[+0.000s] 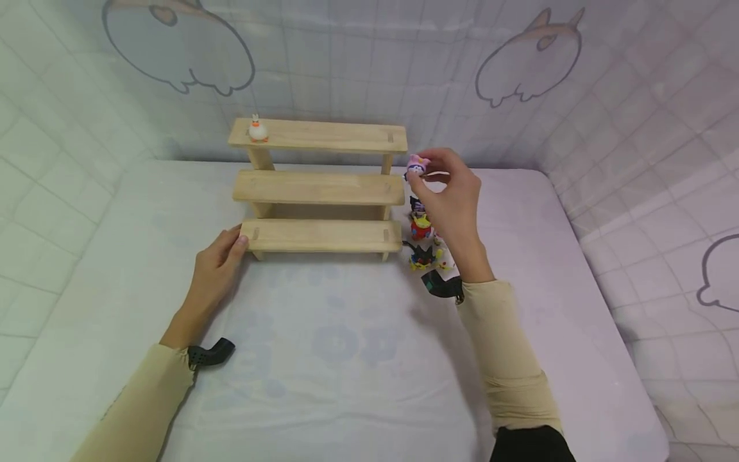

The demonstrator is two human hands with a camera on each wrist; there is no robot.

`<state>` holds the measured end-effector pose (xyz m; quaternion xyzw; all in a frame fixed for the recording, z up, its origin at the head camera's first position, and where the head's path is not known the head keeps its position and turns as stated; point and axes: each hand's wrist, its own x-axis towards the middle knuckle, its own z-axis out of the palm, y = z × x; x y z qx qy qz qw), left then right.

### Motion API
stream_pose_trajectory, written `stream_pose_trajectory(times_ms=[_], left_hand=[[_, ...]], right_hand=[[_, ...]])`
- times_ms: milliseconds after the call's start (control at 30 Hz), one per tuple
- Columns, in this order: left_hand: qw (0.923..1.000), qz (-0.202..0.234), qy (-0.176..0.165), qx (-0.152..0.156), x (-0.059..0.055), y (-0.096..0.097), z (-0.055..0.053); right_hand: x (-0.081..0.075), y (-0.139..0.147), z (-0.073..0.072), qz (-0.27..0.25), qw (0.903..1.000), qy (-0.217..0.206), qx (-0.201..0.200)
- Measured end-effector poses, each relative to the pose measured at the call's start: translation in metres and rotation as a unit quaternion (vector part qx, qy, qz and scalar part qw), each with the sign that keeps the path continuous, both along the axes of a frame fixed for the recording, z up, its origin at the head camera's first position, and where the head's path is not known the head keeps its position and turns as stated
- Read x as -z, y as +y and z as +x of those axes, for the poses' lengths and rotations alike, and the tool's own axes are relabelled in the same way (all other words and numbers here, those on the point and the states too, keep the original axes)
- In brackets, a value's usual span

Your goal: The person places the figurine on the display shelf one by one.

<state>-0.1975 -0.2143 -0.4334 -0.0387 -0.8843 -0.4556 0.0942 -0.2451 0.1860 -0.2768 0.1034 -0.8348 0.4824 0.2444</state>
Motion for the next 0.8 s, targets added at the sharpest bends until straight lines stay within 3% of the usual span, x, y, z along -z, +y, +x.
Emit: stream_pose_trajectory(times_ms=[133, 333, 433, 667, 800], left_hand=[[1.0000, 0.001, 0.005, -0.003, 0.001, -0.001, 0.000], [0.9999, -0.006, 0.000, -0.011, 0.003, -0.011, 0.002], [0.9997, -0.011, -0.004, -0.020, 0.002, -0.018, 0.005], [0.9998, -0.011, 0.007, -0.016, 0.001, -0.024, 0.007], [0.9998, -0.004, 0.007, -0.017, 0.002, -0.021, 0.007]], right_hand=[[-0.018, -0.024, 0.003, -0.003, 0.9998, -0.006, -0.019], [-0.030, -0.055, -0.007, -0.025, 0.9974, -0.006, -0.067], [-0.030, -0.073, -0.017, -0.030, 0.9955, -0.014, -0.089], [-0.012, -0.095, -0.057, -0.042, 0.9911, -0.026, -0.124], [-0.014, -0.104, -0.066, -0.032, 0.9902, -0.033, -0.132]])
